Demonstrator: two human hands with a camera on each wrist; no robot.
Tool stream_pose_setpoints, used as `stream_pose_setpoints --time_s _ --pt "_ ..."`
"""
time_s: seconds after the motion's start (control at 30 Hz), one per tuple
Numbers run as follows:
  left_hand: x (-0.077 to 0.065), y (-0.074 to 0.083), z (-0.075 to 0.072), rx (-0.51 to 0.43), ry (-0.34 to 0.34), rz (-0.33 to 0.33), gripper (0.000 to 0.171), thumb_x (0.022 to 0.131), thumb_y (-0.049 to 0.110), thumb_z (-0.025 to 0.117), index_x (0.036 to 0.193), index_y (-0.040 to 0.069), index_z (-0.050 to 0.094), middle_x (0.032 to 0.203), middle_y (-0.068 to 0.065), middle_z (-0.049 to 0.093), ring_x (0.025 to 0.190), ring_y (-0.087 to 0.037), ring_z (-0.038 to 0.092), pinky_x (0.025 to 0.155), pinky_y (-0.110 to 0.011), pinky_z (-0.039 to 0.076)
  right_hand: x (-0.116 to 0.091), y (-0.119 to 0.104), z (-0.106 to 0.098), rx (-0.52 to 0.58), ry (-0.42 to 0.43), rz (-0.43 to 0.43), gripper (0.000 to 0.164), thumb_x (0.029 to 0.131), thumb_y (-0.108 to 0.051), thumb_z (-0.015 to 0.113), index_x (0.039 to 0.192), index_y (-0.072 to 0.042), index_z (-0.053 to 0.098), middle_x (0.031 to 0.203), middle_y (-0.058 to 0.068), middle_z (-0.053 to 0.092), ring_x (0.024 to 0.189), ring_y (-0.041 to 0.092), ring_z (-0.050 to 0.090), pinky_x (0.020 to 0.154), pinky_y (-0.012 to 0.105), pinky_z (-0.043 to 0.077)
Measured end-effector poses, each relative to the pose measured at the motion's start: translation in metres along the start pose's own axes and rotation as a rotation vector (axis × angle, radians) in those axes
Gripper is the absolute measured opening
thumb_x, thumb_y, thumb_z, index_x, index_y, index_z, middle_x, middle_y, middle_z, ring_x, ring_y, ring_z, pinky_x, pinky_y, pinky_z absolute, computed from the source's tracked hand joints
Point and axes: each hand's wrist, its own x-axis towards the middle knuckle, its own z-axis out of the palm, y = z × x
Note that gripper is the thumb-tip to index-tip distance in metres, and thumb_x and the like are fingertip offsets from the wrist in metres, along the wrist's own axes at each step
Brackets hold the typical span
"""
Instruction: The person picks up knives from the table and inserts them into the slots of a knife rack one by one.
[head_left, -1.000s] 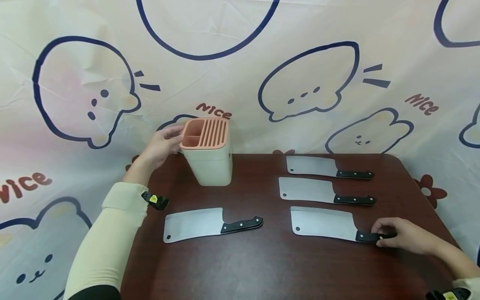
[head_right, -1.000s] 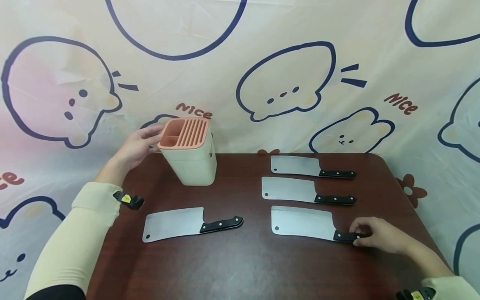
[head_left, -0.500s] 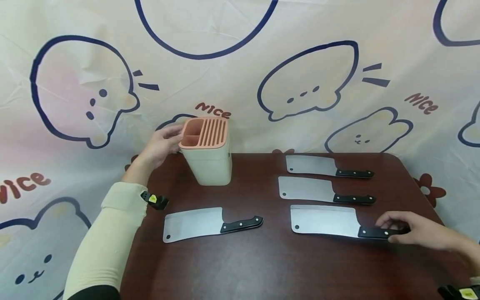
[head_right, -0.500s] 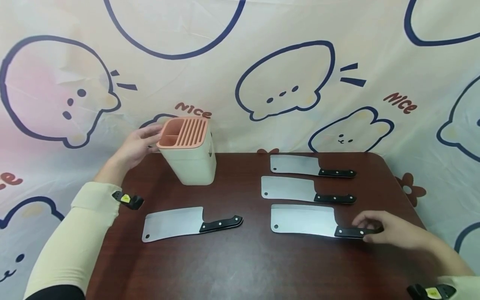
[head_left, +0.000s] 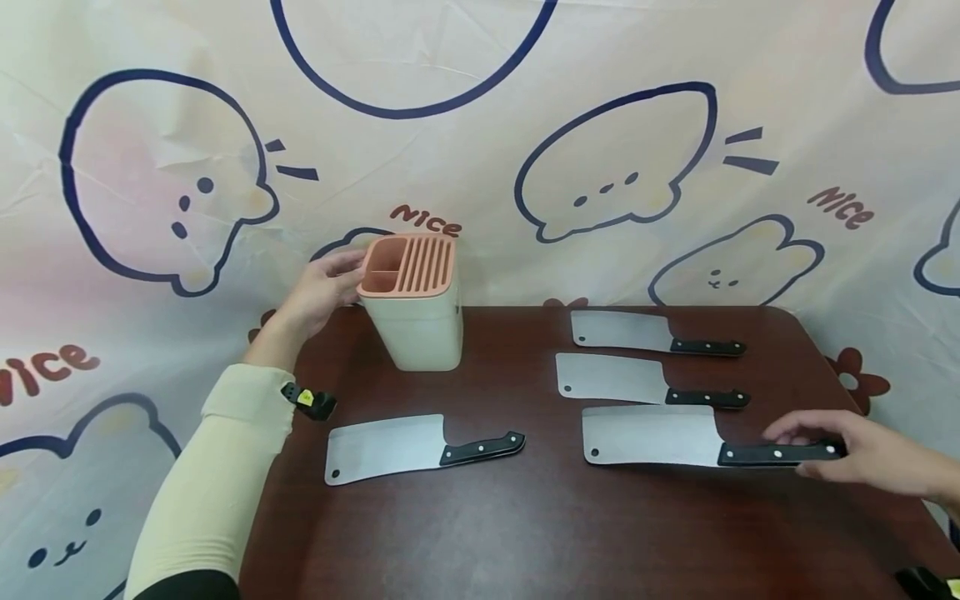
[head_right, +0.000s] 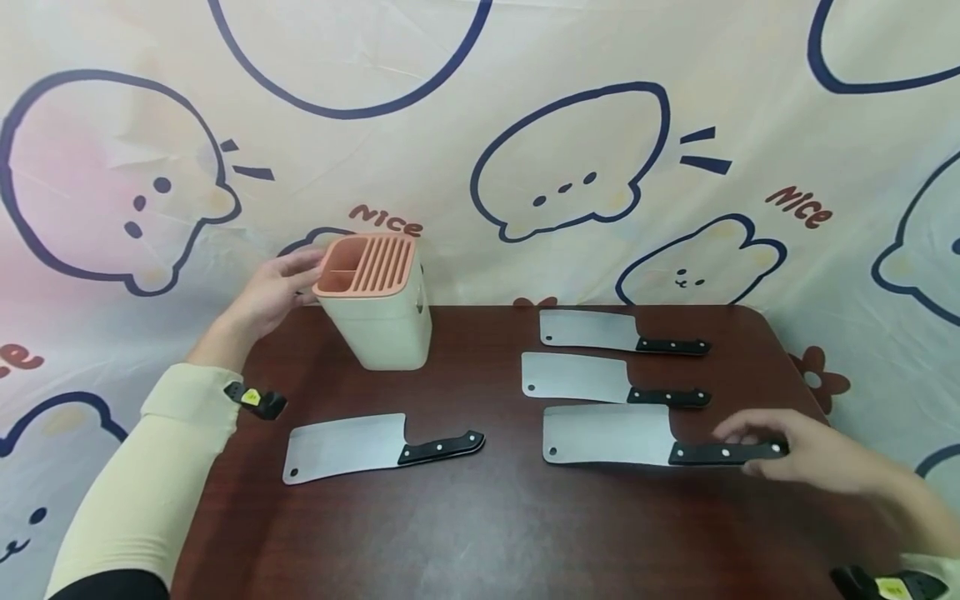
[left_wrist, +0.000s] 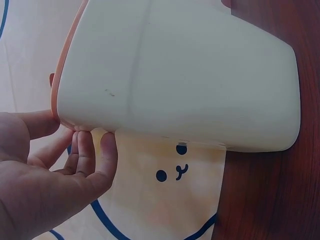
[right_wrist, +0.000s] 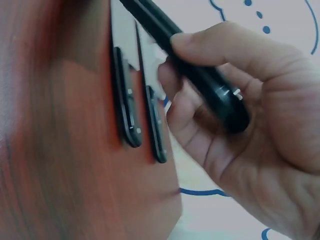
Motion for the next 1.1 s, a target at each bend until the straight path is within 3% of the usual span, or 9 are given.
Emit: stream_pose_setpoints --time_s 0.17,0.3,0.5,0.87,1.1 --pt "0.0 0.001 0.0 0.005 0.002 -0.002 0.057 0.105 0.027 0.057 0.157 0.012 0.039 0.156 -0.012 0.042 0.139 -0.029 0.046 0.113 -0.042 0.042 -0.003 -0.016 0.0 -0.011 0.22 -0.027 0.047 0.085 0.01 0.074 0.128 -0.001 0.06 0.11 -0.01 0.069 0.089 0.009 0.063 0.069 0.02 0.055" --pt "-0.001 0.002 0.0 0.011 0.006 -0.005 0.056 0.105 0.027 0.057 0.157 0.012 0.039 0.156 -0.011 0.042 0.139 -0.028 0.046 0.113 -0.041 0.042 -0.001 -0.037 0.002 0.036 0.325 0.006 0.047 0.087 0.01 0.074 0.129 -0.004 0.057 0.104 -0.008 0.07 0.084 0.011 0.067 0.063 0.026 0.059" --pt "-0.001 0.002 0.0 0.017 0.002 -0.001 0.056 0.106 0.027 0.056 0.157 0.012 0.039 0.156 -0.012 0.042 0.14 -0.028 0.045 0.113 -0.042 0.042 0.009 -0.068 0.008 0.004 0.477 -0.056 0.045 0.08 0.015 0.077 0.117 -0.002 0.059 0.101 -0.003 0.071 0.081 0.011 0.067 0.061 0.024 0.056" --pt "-0.001 0.002 0.0 0.01 0.001 0.007 0.055 0.106 0.027 0.056 0.156 0.012 0.04 0.155 -0.011 0.043 0.138 -0.028 0.047 0.112 -0.041 0.043 0.03 -0.098 0.012 0.049 0.549 -0.124 0.043 0.082 0.02 0.072 0.119 0.001 0.061 0.106 -0.007 0.073 0.08 0.01 0.069 0.062 0.02 0.055" --pt "-0.004 0.003 0.001 0.009 -0.004 0.008 0.058 0.105 0.03 0.058 0.157 0.013 0.039 0.157 -0.011 0.041 0.14 -0.03 0.045 0.114 -0.043 0.041 0.043 -0.117 0.008 0.012 0.657 -0.119 0.046 0.082 0.017 0.074 0.123 -0.002 0.065 0.102 -0.011 0.073 0.071 0.009 0.066 0.056 0.02 0.047"
